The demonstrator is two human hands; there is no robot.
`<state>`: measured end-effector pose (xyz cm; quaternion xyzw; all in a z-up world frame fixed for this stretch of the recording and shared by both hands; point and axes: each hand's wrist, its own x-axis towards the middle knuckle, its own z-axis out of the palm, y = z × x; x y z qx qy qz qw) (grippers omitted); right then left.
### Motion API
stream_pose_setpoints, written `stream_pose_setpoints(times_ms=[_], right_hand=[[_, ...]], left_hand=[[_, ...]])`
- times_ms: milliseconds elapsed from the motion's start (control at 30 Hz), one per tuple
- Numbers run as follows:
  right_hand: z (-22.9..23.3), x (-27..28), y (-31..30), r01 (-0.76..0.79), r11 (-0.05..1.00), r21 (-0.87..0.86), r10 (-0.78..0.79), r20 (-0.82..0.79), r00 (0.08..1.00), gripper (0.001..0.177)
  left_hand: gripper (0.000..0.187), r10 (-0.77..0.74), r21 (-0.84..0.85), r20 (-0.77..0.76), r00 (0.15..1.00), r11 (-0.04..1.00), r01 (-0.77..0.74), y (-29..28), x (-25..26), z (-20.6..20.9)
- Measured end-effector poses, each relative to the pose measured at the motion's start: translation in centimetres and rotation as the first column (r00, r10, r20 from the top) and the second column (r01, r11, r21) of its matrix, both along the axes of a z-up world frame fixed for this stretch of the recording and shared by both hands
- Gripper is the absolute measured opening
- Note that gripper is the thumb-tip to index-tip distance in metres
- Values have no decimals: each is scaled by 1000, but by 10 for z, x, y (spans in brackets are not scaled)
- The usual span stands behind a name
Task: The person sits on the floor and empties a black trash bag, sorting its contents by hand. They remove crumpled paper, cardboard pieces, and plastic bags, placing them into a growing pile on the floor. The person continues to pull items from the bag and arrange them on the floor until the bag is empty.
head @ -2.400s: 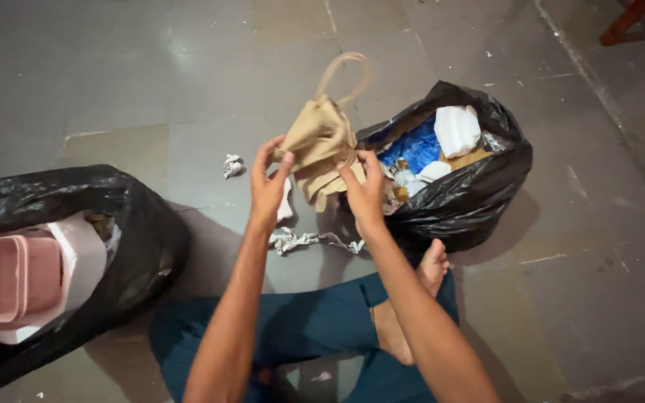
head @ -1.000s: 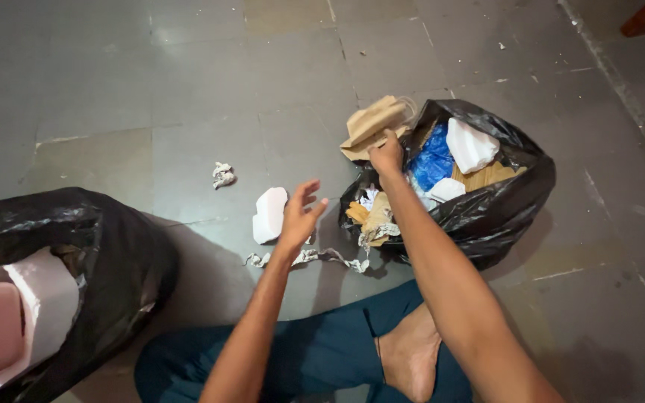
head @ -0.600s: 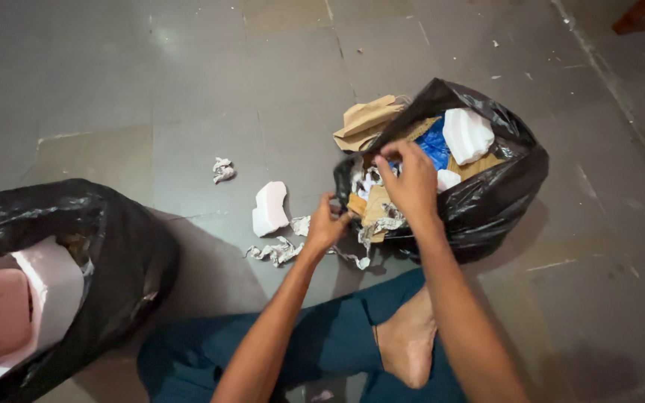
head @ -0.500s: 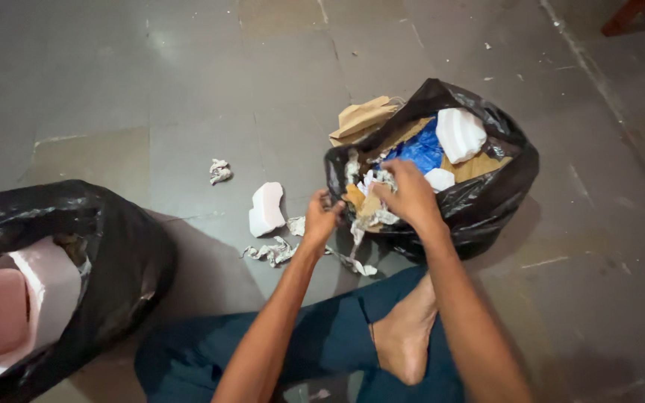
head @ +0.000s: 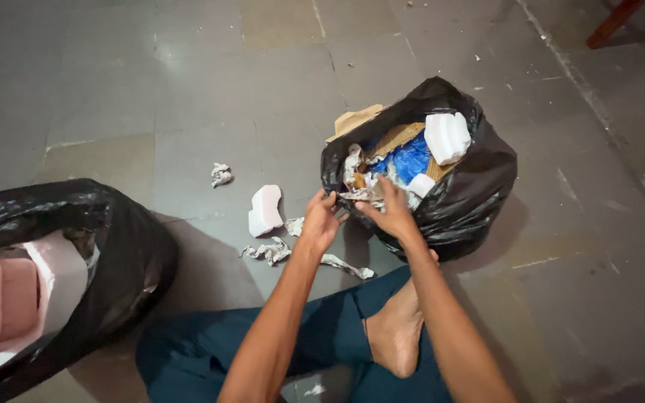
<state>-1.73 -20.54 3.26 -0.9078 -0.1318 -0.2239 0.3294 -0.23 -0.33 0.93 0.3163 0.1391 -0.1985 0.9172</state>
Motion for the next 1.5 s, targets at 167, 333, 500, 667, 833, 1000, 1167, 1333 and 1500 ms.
stream_pose_setpoints(times_ms=[167,333,500,667,833,1000,1167,1333,1500], right_hand=[[11,3,20,137,738,661,161,-370,915,57],[26,0,13,274,509,816,37,-339,940,42],[46,-10,1,294,492,819,-134,-262,956,43],[87,-18,-12,326,667,670,-381,-69,922,42],[118,-23,-18,294,549,782,-296,-147,944,40],[124,-22,-14,136,404,904,-99,-105,990,41],[139,-23,16,110,378,919,104,-160,982,43],[166,-19,75,26,651,759,226,-226,948,44],[148,-6,124,-254,946,201,218,187,958,33]], left_hand=[[22,72,-149,134,988,988,-52,-18,6,7],[25,89,-92,77,993,992,-81,-24,6,35],[28,73,74,262,962,993,-96,-32,15,75],[32,-7,59,447,894,998,-22,-65,41,111],[32,-255,420,586,769,907,-20,-93,44,117],[46,-189,600,368,910,796,-77,-70,7,90],[50,-39,434,431,901,885,-169,-4,-20,86],[48,3,444,353,935,880,-171,73,-57,88],[41,-26,567,310,950,807,-163,131,-99,53]])
